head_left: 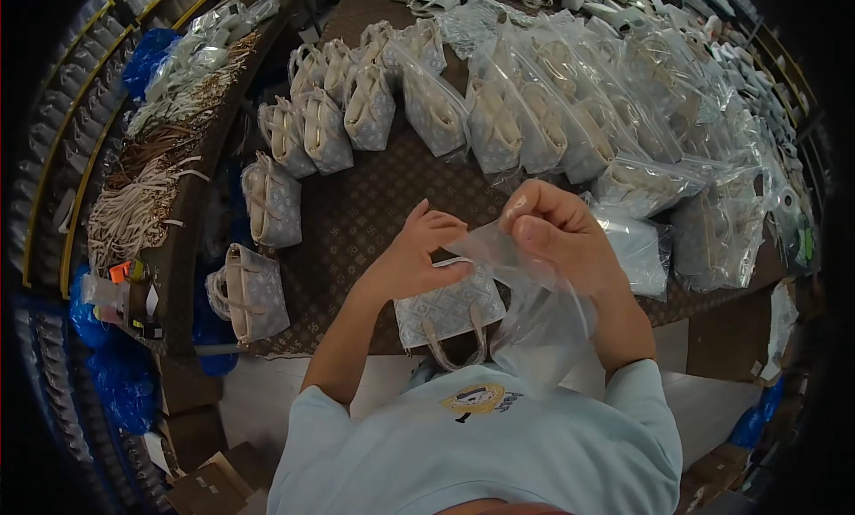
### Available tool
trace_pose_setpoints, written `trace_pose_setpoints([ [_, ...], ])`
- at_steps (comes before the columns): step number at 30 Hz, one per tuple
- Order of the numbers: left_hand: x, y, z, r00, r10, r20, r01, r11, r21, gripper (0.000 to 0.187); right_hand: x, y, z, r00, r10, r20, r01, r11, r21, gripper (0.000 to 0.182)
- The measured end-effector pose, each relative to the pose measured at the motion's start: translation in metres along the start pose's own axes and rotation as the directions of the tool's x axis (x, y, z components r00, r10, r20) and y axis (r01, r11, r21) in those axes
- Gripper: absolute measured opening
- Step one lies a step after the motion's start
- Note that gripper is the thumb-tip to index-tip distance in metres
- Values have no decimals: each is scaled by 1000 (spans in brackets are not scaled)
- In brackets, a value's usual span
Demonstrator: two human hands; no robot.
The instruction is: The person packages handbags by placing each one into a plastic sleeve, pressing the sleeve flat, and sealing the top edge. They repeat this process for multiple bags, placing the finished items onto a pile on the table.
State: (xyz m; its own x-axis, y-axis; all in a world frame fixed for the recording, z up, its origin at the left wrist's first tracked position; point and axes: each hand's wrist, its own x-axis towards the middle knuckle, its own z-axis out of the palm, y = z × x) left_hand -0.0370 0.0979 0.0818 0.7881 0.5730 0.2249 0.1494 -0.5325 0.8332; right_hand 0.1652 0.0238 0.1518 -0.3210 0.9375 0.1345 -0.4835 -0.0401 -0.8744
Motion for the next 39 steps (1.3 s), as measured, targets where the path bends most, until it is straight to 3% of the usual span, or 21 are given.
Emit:
trace_pose_setpoints([
  [2,-2,-23,-2,994,54,99,-72,979,191,33,-6,-7,-3,995,-39,-95,43,998,36,10],
  [4,-4,-31,-10,969,-114,220,158,968,-196,12,-14,-13,-12,980,-64,-188,77,995,66,11],
  [6,-10,-23,-51,942,-308,136,334,901,-275,8,-18,-13,-30,954,-94,-284,139,980,142,11],
  [8,-6,-12,-98,946,-283,-157,268,957,-110,8,-11,9,-47,904,-155,-399,191,980,53,11],
  [10,17,30,-107,879,-190,-437,404,784,472,18,-3,48,-61,822,-148,-550,190,982,19,12],
  [11,26,28,-101,876,-195,-442,409,785,466,18,1,75,-67,800,-78,-596,156,985,80,12],
  [12,35,24,-92,832,117,-542,429,482,764,31,3,106,-83,802,-83,-591,152,986,67,15],
  [13,39,19,-80,775,426,-467,486,71,871,44,2,125,-91,803,-72,-591,141,988,70,15],
  [14,38,12,-63,778,416,-470,487,72,870,44,-1,140,-97,710,-9,-704,97,992,86,15],
  [15,30,1,-40,810,293,-508,448,251,858,51,-4,157,-105,594,54,-803,55,993,108,15],
  [16,22,-15,-16,843,155,-515,413,428,804,60,-11,182,-122,581,73,-810,40,992,118,15],
  [18,-1,-65,39,905,52,-423,324,561,762,65,-40,219,-159,446,-130,-885,132,988,-79,14],
  [21,-41,-124,105,895,-275,-352,446,527,723,60,-96,215,-141,400,-4,-916,-45,999,-24,17],
  [24,-36,-132,109,858,-397,-326,504,523,687,56,-107,207,-116,305,162,-939,-59,987,152,21],
  [25,-33,-130,107,851,-422,-312,512,539,668,55,-108,208,-109,406,298,-864,-179,953,245,24],
  [27,-34,-134,108,871,-398,-286,477,555,681,52,-113,218,-94,552,434,-712,-341,897,283,30],
  [32,-35,-156,63,919,-359,-163,367,631,684,45,-98,211,-81,655,468,-594,-454,871,185,29],
  [34,-41,-169,38,871,-351,-343,461,346,817,41,-97,209,-69,653,533,-538,-522,831,192,29],
  [35,-43,-164,42,870,-354,-342,462,346,816,41,-95,210,-64,617,564,-550,-558,805,199,28],
  [37,-42,-134,50,906,-90,-413,374,625,685,37,-90,213,-65,587,591,-553,-593,779,202,27],
  [39,-50,-113,82,920,-92,-382,343,661,668,36,-89,222,-65,551,577,-603,-617,768,171,25],
])
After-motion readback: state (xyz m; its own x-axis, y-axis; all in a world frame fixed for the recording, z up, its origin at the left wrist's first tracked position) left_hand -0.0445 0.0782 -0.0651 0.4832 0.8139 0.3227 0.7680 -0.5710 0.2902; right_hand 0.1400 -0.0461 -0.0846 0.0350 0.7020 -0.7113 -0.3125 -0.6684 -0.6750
